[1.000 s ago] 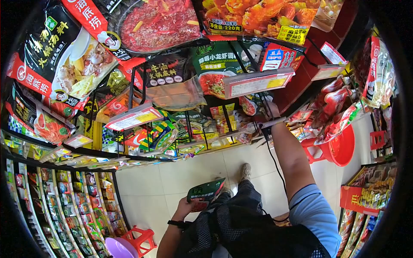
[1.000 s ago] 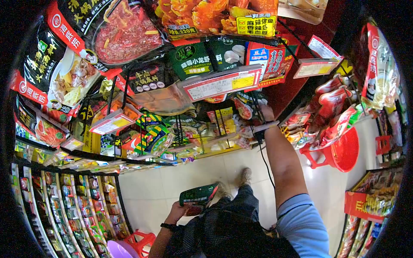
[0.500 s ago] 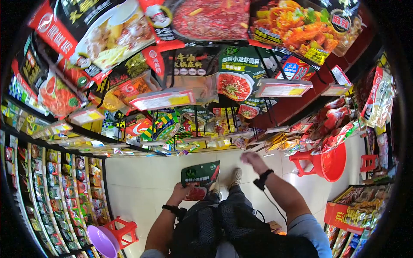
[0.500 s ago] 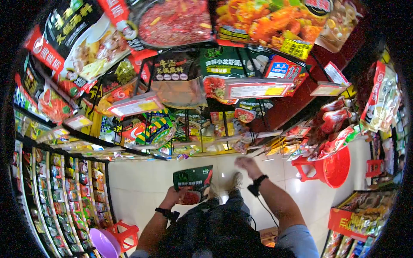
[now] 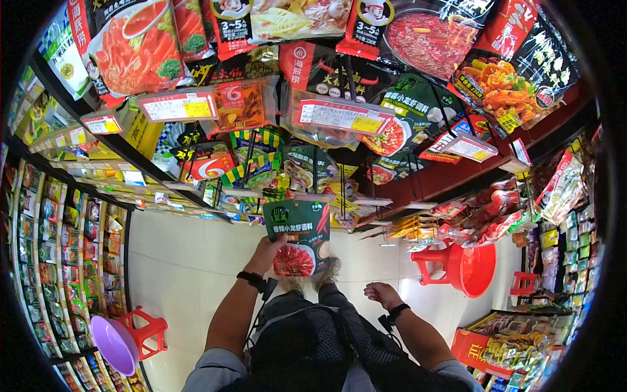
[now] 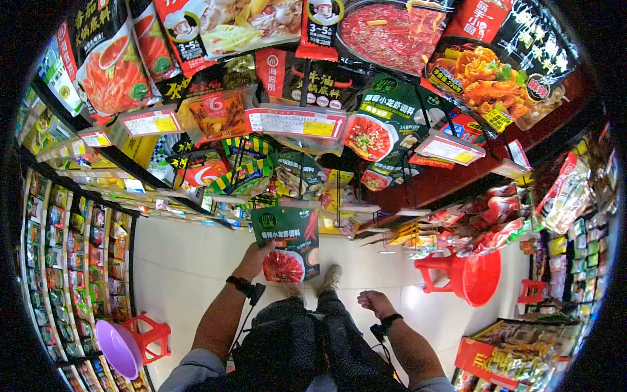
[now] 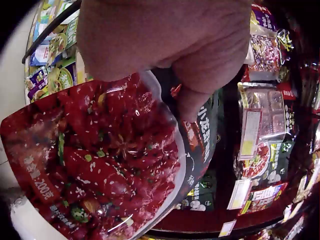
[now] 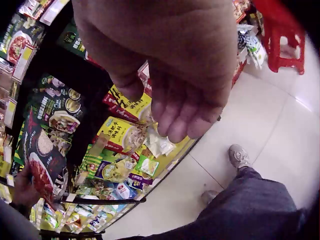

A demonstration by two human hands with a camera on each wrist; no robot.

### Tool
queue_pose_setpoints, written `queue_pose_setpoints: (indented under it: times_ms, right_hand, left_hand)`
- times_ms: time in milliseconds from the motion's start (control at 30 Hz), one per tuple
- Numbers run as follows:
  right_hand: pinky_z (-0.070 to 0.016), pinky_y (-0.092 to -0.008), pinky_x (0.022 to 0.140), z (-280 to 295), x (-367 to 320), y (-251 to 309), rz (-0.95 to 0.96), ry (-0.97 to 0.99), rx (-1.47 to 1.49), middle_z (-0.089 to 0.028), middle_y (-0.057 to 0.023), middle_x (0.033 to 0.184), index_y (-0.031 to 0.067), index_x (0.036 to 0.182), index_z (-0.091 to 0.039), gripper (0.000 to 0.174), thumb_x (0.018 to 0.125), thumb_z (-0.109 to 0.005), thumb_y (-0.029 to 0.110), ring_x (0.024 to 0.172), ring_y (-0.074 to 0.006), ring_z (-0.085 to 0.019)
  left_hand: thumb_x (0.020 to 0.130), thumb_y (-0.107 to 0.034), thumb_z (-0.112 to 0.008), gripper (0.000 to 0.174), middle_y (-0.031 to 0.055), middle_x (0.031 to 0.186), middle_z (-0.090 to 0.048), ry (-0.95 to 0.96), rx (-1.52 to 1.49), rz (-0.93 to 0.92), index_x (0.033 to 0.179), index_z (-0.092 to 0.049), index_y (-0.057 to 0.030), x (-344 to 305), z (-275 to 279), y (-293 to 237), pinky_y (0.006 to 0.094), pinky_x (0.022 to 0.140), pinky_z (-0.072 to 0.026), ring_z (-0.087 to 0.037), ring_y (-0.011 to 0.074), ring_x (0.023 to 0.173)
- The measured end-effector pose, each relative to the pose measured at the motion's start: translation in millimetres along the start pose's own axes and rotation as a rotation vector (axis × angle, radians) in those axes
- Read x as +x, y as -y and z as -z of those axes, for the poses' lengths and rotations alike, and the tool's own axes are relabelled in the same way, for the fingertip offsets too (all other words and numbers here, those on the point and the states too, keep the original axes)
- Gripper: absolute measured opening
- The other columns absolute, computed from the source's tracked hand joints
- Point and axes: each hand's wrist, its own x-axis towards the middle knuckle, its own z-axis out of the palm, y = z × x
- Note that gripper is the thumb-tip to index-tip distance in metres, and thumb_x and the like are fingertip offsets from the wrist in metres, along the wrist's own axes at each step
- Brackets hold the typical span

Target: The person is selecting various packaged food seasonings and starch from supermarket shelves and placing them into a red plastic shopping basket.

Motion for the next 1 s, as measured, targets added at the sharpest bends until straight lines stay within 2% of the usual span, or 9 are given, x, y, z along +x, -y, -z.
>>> queue_pose_setpoints:
  times_ms: [133,233,367,467,567,700,767,1000]
  right_hand:
    - [-0.0520,-0.0276,0.077,-19.0,7.3,17.4,0.102,0.031,0.007,-0.066,-0.0104,0.097,-0.0017,0.107,-0.060,0.030,0.094,-0.050,0.023,0.085,-0.0166,-0.063]
    - [-0.0515,-0.0269,0.078,-40.2,15.4,31.6,0.145,0.064,0.029,-0.066,-0.0099,0.098,-0.0018,0.109,-0.060,0.032,0.094,-0.050,0.024,0.087,-0.0161,-0.063]
    - [-0.0502,-0.0263,0.079,-65.4,25.2,44.1,0.190,0.145,-0.039,-0.066,-0.0089,0.099,-0.0016,0.111,-0.060,0.033,0.095,-0.048,0.024,0.089,-0.0152,-0.063]
    - [-0.0500,-0.0267,0.082,-83.9,30.7,54.6,0.177,0.194,-0.079,-0.065,-0.0095,0.102,-0.0020,0.113,-0.058,0.031,0.097,-0.042,0.020,0.092,-0.0156,-0.062]
    - [-0.0489,-0.0280,0.085,-94.5,21.7,63.6,0.184,0.217,-0.080,-0.065,-0.0098,0.105,-0.0013,0.116,-0.056,0.034,0.098,-0.042,0.023,0.096,-0.0164,-0.062]
    - [-0.0484,-0.0288,0.087,-96.9,28.8,52.0,0.175,0.251,-0.034,-0.064,-0.0104,0.107,-0.0004,0.118,-0.055,0.035,0.098,-0.042,0.025,0.099,-0.0170,-0.062]
    - [-0.0485,-0.0294,0.088,-101.0,27.5,54.6,0.216,0.321,-0.021,-0.064,-0.0112,0.109,0.0002,0.119,-0.055,0.035,0.098,-0.043,0.027,0.100,-0.0175,-0.061]
    - [-0.0480,-0.0309,0.090,-123.6,27.3,77.4,0.234,0.374,-0.040,-0.063,-0.0119,0.112,0.0006,0.120,-0.054,0.034,0.098,-0.045,0.026,0.103,-0.0190,-0.061]
  left_hand:
    - [0.088,-0.024,-0.064,0.025,0.0008,0.092,-0.066,0.032,-0.122,0.027,0.102,-0.066,-0.0030,10.1,5.9,2.7,0.0283,0.081,-0.0440,-0.058,0.0106,0.085]
    - [0.088,-0.025,-0.065,0.026,-0.0007,0.093,-0.065,0.071,-0.072,0.057,0.103,-0.066,-0.0039,4.9,4.3,-0.7,0.0280,0.080,-0.0427,-0.056,0.0094,0.085]
    - [0.088,-0.028,-0.064,0.027,-0.0022,0.087,-0.062,0.044,-0.016,0.080,0.103,-0.067,-0.0056,1.9,9.8,20.8,0.0275,0.078,-0.0402,-0.052,0.0088,0.081]
    - [0.089,-0.029,-0.063,0.027,-0.0028,0.084,-0.062,-0.005,0.064,0.194,0.103,-0.068,-0.0068,-14.7,9.0,-12.9,0.0280,0.077,-0.0400,-0.051,0.0092,0.079]
    - [0.089,-0.027,-0.063,0.026,-0.0020,0.087,-0.063,0.013,-0.103,0.080,0.102,-0.068,-0.0055,-8.4,9.3,-4.5,0.0277,0.077,-0.0387,-0.051,0.0099,0.079]
    - [0.089,-0.025,-0.063,0.024,-0.0010,0.089,-0.064,-0.001,-0.161,0.120,0.100,-0.067,-0.0043,-8.4,13.7,-2.0,0.0265,0.078,-0.0386,-0.052,0.0098,0.080]
    - [0.089,-0.025,-0.064,0.024,-0.0006,0.091,-0.065,0.003,-0.177,0.166,0.100,-0.067,-0.0039,-8.6,14.9,-4.6,0.0257,0.079,-0.0390,-0.052,0.0095,0.081]
    - [0.089,-0.026,-0.064,0.025,-0.0010,0.090,-0.063,0.047,-0.273,0.158,0.102,-0.066,-0.0038,-5.4,8.4,-3.2,0.0260,0.079,-0.0385,-0.052,0.0095,0.083]
